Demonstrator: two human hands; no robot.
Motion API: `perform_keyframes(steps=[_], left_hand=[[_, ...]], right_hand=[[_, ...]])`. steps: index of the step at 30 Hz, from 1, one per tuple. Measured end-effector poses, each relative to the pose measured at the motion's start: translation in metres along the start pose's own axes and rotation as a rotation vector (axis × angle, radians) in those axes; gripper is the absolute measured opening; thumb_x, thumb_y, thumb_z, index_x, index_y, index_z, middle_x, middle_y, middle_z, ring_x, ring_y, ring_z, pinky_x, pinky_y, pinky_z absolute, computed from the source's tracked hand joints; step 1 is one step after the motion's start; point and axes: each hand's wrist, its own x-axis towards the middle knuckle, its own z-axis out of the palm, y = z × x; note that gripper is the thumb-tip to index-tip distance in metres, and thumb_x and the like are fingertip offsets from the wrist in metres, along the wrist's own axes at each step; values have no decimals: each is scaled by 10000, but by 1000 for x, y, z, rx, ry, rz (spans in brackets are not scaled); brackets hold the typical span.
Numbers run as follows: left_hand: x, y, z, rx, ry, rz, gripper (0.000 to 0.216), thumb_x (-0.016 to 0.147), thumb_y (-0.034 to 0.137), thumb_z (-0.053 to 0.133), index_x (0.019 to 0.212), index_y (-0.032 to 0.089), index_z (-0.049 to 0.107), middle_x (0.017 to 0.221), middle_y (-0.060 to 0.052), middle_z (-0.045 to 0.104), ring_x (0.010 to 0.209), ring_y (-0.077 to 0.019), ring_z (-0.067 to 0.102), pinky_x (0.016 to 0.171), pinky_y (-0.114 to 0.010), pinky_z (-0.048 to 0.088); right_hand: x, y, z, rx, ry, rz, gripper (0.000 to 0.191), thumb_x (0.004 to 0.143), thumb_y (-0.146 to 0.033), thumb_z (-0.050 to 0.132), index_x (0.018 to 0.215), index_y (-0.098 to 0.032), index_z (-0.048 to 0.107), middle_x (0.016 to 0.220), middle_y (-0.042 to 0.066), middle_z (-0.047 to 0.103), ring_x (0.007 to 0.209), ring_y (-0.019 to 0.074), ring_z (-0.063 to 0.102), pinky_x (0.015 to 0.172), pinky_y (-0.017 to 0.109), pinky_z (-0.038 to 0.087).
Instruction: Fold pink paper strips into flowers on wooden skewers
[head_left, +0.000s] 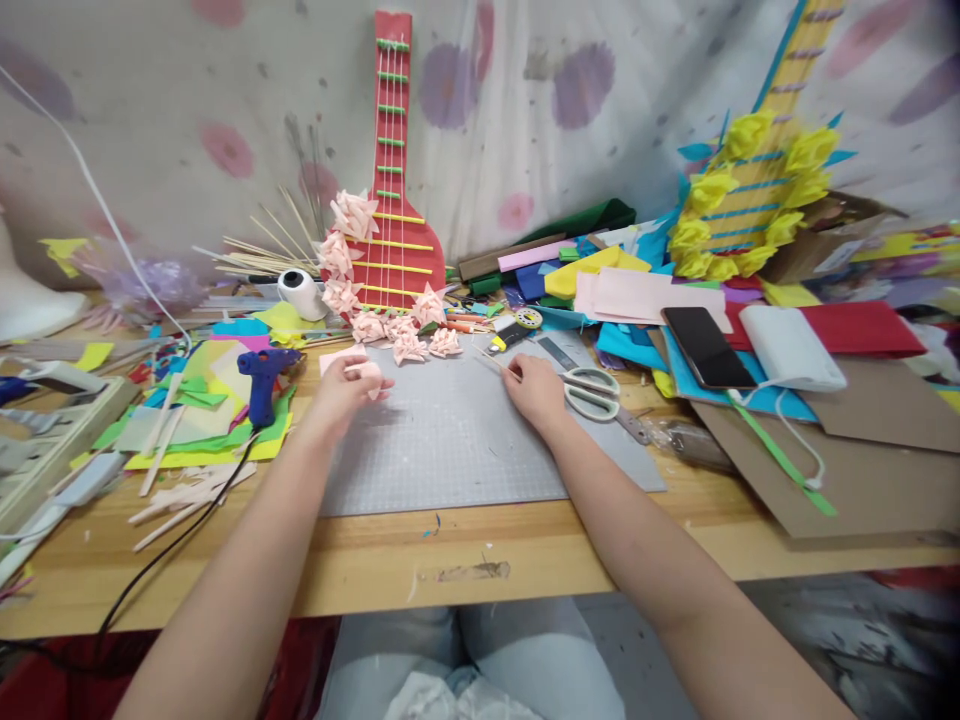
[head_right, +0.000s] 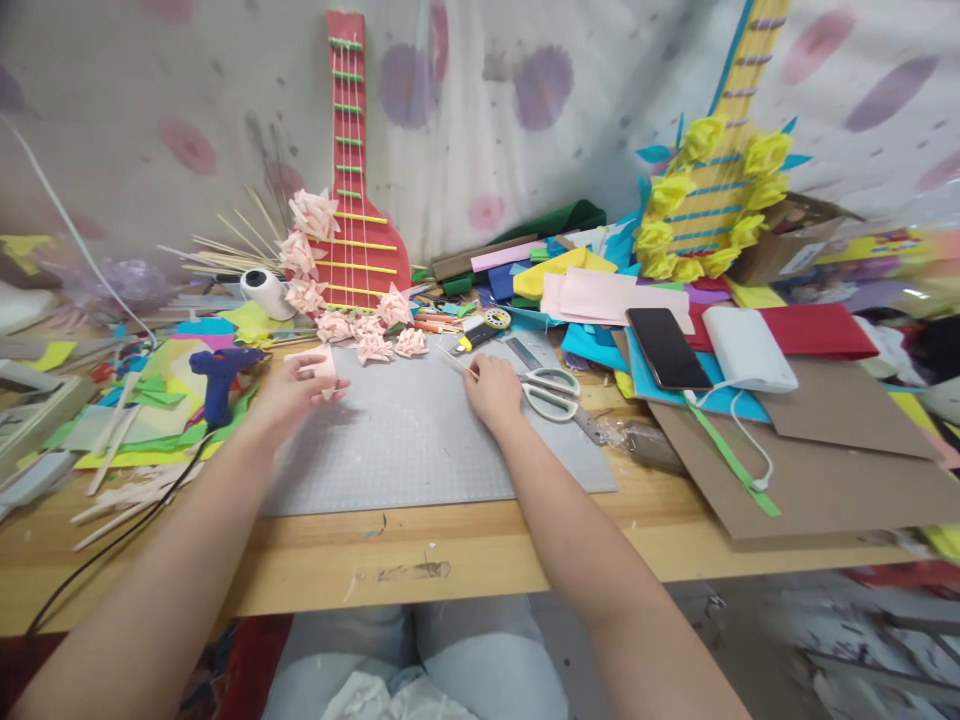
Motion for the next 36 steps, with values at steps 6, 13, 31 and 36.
perform_keyframes(steps=[6,13,31,36], left_hand=[[-3,-27,41,-17,-110,-107,362,598,77,591,915,144,429,764,-33,589,625,-114,612,562,-223,445],[-6,-39,57,193,-178,9,456,583,144,608,984,162,391,673,4,574,584,-131,605,460,-185,372],[-13,-54,53,542,-56,423,273,688,195,541,958,198,496,855,-23,599,753,-124,569,676,-256,443],[-9,-57,52,509,-61,408,254,692,223,546,939,192,492,750,-5,583,684,-117,551,609,-240,427]], right_hand=[[-2,-5,-2,-13,173,1,186,708,-309,532,831,-169,543,891,119,553,895,261,441,777,387,328],[-15,-36,11,606,-102,-78,187,722,-318,504,865,-199,479,831,30,575,742,145,510,706,301,407],[-10,-51,29,947,-263,25,190,635,-218,519,820,-187,492,723,-16,540,703,111,527,663,254,411],[-9,-49,30,953,-252,43,198,630,-242,527,817,-186,491,716,-18,534,685,109,518,660,256,408]])
